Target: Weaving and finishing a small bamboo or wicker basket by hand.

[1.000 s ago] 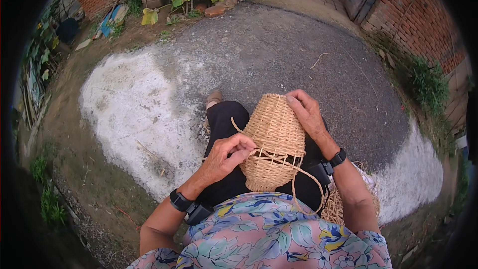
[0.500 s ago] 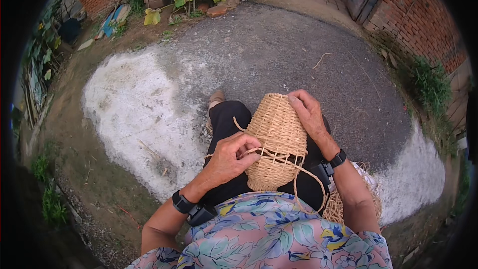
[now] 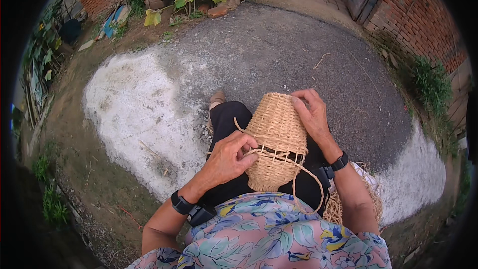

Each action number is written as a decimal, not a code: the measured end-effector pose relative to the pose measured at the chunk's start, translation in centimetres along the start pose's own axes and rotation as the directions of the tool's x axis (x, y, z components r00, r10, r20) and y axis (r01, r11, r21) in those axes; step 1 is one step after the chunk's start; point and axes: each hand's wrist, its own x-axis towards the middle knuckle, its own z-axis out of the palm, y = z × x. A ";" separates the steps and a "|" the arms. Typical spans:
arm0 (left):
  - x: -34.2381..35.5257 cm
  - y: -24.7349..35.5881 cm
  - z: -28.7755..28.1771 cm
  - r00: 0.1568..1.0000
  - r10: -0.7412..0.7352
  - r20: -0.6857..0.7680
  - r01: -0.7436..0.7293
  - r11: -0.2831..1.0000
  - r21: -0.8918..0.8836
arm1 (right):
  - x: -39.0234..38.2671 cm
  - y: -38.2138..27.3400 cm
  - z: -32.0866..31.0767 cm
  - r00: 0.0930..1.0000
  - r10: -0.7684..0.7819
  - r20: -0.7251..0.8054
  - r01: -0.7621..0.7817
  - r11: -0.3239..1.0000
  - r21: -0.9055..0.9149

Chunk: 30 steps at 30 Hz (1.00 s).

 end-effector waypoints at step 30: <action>0.7 -1.1 -1.1 0.997 0.063 -0.044 -0.064 0.998 -0.027 | -4.4 -9.6 -0.5 0.821 -0.210 0.532 0.364 0.909 -0.204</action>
